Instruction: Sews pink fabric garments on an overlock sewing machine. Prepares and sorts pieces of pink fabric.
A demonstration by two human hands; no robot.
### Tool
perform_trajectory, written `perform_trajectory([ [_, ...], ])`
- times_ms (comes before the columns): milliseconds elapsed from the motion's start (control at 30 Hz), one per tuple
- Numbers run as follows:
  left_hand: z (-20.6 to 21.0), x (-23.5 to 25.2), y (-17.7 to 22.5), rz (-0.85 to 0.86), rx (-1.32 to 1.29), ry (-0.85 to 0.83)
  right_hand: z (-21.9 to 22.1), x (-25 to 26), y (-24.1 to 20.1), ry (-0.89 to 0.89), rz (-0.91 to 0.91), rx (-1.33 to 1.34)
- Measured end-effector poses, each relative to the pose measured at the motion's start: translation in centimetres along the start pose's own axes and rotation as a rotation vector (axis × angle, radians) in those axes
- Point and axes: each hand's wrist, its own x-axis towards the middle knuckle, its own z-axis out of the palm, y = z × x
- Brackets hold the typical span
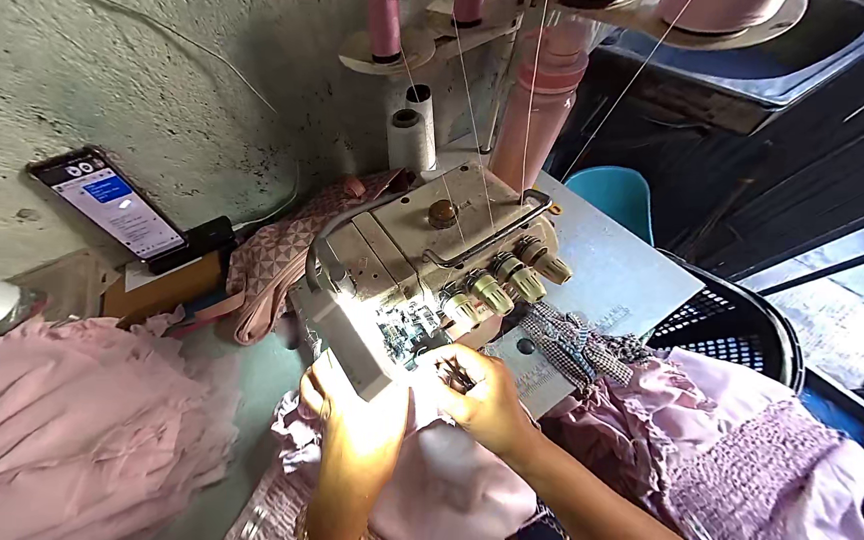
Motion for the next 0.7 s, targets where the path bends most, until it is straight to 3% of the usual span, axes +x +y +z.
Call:
perform_trajectory([
  [133,-0.1,0.8,0.5,-0.128,0.017,-0.048,0.4,0.5,-0.1,0.031,0.038,-0.042],
  [267,-0.4,1.0,-0.4,-0.055,-0.023,-0.056,0.2,0.5,0.0,0.017,0.06,-0.024],
  [367,-1.4,1.4,-0.8,-0.057,-0.024,-0.168,-0.1,0.5,-0.1,-0.005,0.068,-0.013],
  [700,-0.5,1.2,-1.3,-0.064,-0.098,-0.049,-0.1,1.0,-0.1,-0.013,0.101,-0.012],
])
